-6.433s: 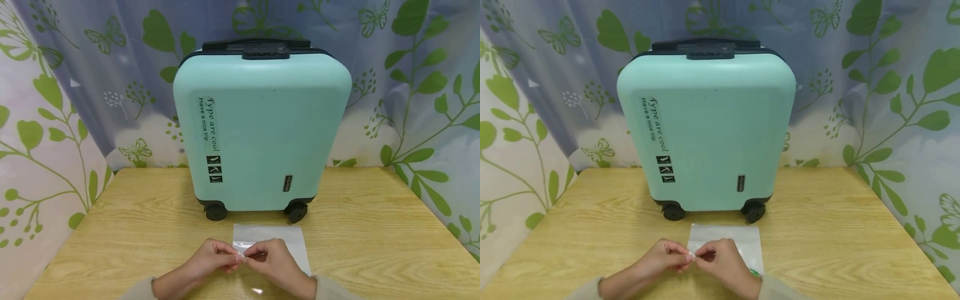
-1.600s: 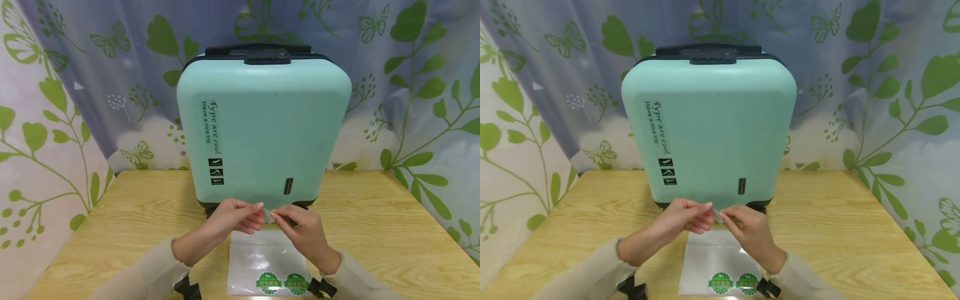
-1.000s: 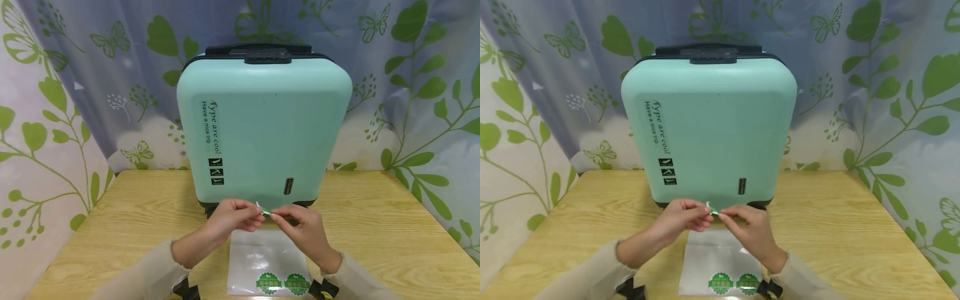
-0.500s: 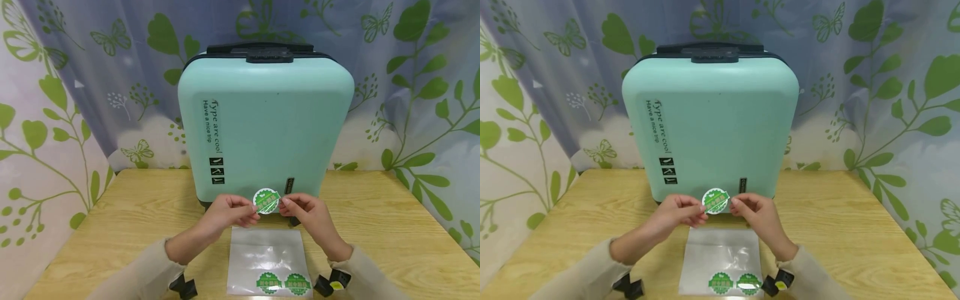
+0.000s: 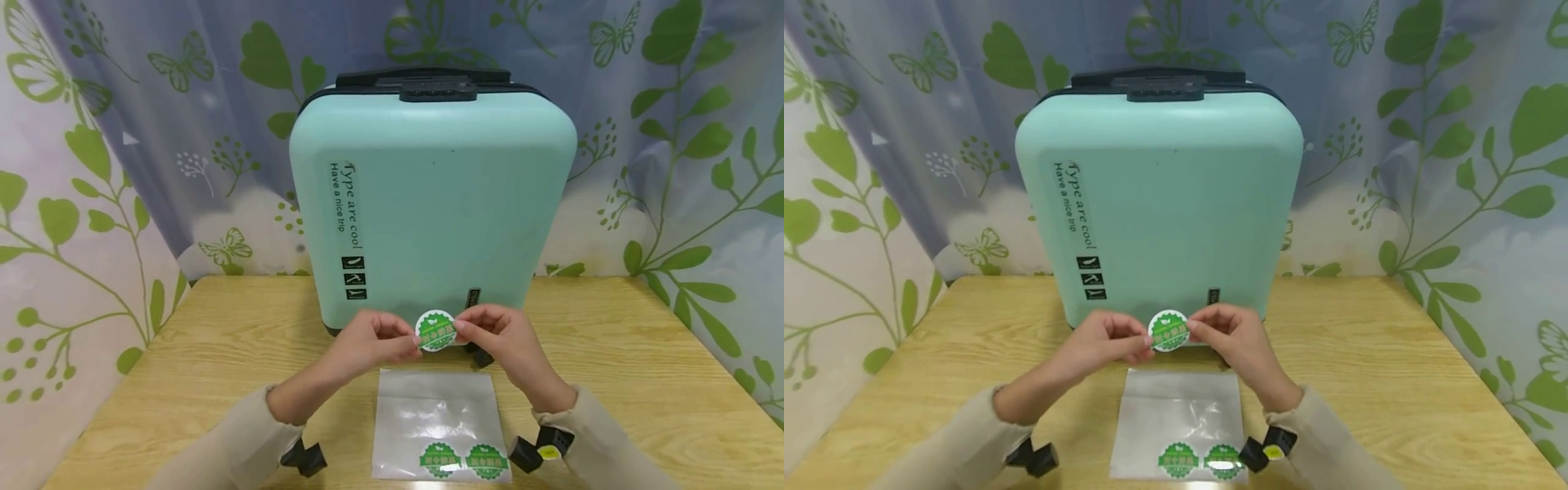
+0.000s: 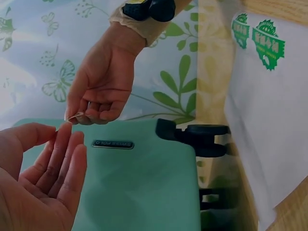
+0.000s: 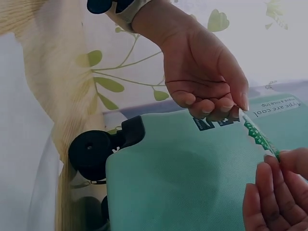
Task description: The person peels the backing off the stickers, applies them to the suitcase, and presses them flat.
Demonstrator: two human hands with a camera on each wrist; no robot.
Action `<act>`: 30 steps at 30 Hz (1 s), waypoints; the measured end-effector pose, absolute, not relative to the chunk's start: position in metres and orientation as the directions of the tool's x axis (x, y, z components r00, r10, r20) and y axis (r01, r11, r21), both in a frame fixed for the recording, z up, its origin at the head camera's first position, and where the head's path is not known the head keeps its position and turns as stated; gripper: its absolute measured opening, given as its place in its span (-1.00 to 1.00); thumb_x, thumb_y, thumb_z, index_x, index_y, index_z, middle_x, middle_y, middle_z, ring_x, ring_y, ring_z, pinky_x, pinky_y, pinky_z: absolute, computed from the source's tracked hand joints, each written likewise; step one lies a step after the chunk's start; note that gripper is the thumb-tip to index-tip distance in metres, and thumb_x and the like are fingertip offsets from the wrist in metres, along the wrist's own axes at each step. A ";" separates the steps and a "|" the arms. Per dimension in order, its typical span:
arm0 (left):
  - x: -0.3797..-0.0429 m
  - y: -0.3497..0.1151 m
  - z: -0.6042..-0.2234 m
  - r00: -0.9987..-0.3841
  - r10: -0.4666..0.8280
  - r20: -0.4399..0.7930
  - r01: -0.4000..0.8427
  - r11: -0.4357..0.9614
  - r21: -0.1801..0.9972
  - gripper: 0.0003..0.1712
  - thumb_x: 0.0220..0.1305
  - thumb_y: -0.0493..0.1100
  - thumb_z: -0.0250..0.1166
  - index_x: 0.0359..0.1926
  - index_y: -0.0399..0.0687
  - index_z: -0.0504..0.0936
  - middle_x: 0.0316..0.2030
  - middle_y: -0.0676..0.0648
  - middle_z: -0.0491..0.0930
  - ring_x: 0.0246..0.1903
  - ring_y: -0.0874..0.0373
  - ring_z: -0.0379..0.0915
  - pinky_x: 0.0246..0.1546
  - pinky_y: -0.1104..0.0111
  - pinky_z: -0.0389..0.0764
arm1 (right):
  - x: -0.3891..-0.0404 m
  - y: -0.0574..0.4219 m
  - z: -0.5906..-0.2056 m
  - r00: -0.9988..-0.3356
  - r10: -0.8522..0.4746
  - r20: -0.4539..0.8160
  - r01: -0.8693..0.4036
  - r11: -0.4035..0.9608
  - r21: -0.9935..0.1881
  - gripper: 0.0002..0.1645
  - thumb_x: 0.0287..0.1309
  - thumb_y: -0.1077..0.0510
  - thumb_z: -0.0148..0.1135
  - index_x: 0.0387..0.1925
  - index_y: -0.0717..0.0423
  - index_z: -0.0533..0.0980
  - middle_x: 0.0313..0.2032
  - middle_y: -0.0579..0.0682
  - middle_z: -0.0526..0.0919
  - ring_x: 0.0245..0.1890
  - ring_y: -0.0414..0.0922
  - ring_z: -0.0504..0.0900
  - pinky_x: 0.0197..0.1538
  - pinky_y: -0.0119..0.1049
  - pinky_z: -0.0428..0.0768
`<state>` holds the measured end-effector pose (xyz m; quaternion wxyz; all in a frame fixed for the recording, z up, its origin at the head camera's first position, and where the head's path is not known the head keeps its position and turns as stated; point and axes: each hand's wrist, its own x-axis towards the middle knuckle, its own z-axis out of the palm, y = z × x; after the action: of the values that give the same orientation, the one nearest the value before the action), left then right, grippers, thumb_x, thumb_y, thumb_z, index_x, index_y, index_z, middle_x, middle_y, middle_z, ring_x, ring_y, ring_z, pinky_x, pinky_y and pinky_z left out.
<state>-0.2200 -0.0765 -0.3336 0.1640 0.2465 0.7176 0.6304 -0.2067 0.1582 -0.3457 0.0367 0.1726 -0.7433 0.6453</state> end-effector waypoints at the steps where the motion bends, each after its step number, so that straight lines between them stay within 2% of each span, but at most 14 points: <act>1: -0.220 -0.077 -0.333 -0.828 0.555 0.083 0.160 0.091 0.983 -0.79 0.19 -0.27 0.28 -0.26 -0.42 0.62 -0.40 -0.18 0.68 -0.39 0.17 0.63 -0.25 0.25 0.65 | -0.207 0.158 -0.345 -0.940 -0.201 0.274 -0.301 0.118 -0.946 -0.74 0.17 0.18 0.27 -0.27 0.37 0.57 -0.45 -0.11 0.68 -0.40 -0.11 0.65 -0.19 -0.30 0.63; 8: -0.223 -0.075 -0.328 -0.879 0.454 0.146 0.253 0.184 0.950 -0.82 0.16 -0.19 0.34 -0.31 -0.26 0.68 -0.43 -0.10 0.68 -0.43 0.17 0.58 -0.35 0.34 0.60 | -0.206 0.156 -0.341 -0.931 -0.158 0.329 -0.352 0.144 -0.925 -0.76 0.14 0.17 0.30 -0.30 0.33 0.60 -0.45 -0.05 0.69 -0.39 -0.13 0.65 -0.21 -0.30 0.62; 14: -0.225 -0.072 -0.326 -0.899 0.370 0.236 0.319 0.181 0.930 -0.87 0.15 -0.22 0.35 -0.38 -0.24 0.70 -0.59 -0.04 0.59 -0.61 0.22 0.38 -0.56 0.46 0.39 | -0.209 0.152 -0.336 -0.920 -0.132 0.369 -0.385 0.128 -0.914 -0.76 0.14 0.17 0.31 -0.29 0.34 0.61 -0.43 -0.01 0.69 -0.37 -0.11 0.66 -0.20 -0.25 0.62; 16: -0.225 -0.071 -0.324 -0.901 0.350 0.257 0.331 0.171 0.928 -0.88 0.14 -0.23 0.36 -0.38 -0.23 0.70 -0.59 -0.06 0.60 -0.62 0.24 0.38 -0.57 0.46 0.38 | -0.210 0.151 -0.334 -0.920 -0.121 0.373 -0.387 0.127 -0.913 -0.75 0.14 0.17 0.30 -0.29 0.34 0.61 -0.43 -0.02 0.69 -0.36 -0.08 0.67 -0.18 -0.22 0.63; 19: -0.227 -0.070 -0.322 -0.903 0.318 0.288 0.348 0.148 0.926 -0.88 0.13 -0.25 0.36 -0.35 -0.26 0.70 -0.51 -0.13 0.66 -0.60 0.22 0.49 -0.49 0.39 0.51 | -0.212 0.150 -0.329 -0.919 -0.110 0.378 -0.390 0.130 -0.912 -0.74 0.14 0.16 0.31 -0.29 0.34 0.61 -0.43 -0.03 0.70 -0.35 -0.03 0.68 -0.17 -0.21 0.63; 21: -0.228 -0.069 -0.320 -0.906 0.297 0.300 0.350 0.131 0.927 -0.90 0.13 -0.27 0.36 -0.34 -0.26 0.70 -0.45 -0.16 0.69 -0.54 0.17 0.57 -0.39 0.26 0.60 | -0.214 0.149 -0.326 -0.917 -0.103 0.386 -0.397 0.130 -0.909 -0.74 0.14 0.15 0.31 -0.29 0.33 0.61 -0.42 0.00 0.71 -0.34 0.02 0.68 -0.17 -0.19 0.63; 25: -0.229 -0.067 -0.316 -0.909 0.248 0.336 0.371 0.109 0.922 -0.91 0.15 -0.28 0.35 -0.34 -0.25 0.70 -0.44 -0.14 0.70 -0.53 0.14 0.58 -0.34 0.11 0.62 | -0.215 0.146 -0.319 -0.906 -0.083 0.415 -0.422 0.132 -0.897 -0.75 0.13 0.16 0.32 -0.28 0.32 0.62 -0.42 0.01 0.70 -0.34 0.03 0.68 -0.20 -0.19 0.63; 27: -0.229 -0.066 -0.314 -0.907 0.212 0.364 0.390 0.100 0.915 -0.91 0.14 -0.27 0.35 -0.34 -0.24 0.70 -0.44 -0.13 0.70 -0.55 0.15 0.56 -0.41 0.16 0.61 | -0.215 0.144 -0.317 -0.901 -0.065 0.429 -0.434 0.138 -0.890 -0.76 0.12 0.15 0.33 -0.29 0.30 0.62 -0.42 -0.02 0.70 -0.35 0.03 0.67 -0.25 -0.22 0.62; 30: -0.229 -0.064 -0.310 -0.895 0.151 0.419 0.434 0.081 0.897 -0.90 0.13 -0.26 0.37 -0.35 -0.25 0.70 -0.49 -0.17 0.67 -0.58 0.17 0.51 -0.54 0.35 0.52 | -0.215 0.140 -0.312 -0.889 -0.028 0.457 -0.456 0.135 -0.880 -0.78 0.11 0.17 0.34 -0.30 0.28 0.63 -0.45 -0.08 0.70 -0.37 0.03 0.67 -0.35 -0.26 0.58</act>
<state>-0.2295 -0.0639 -0.3098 -0.1091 0.2011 0.7269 0.6475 -0.2153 0.1398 -0.3124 0.1679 0.1649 -0.7342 0.6368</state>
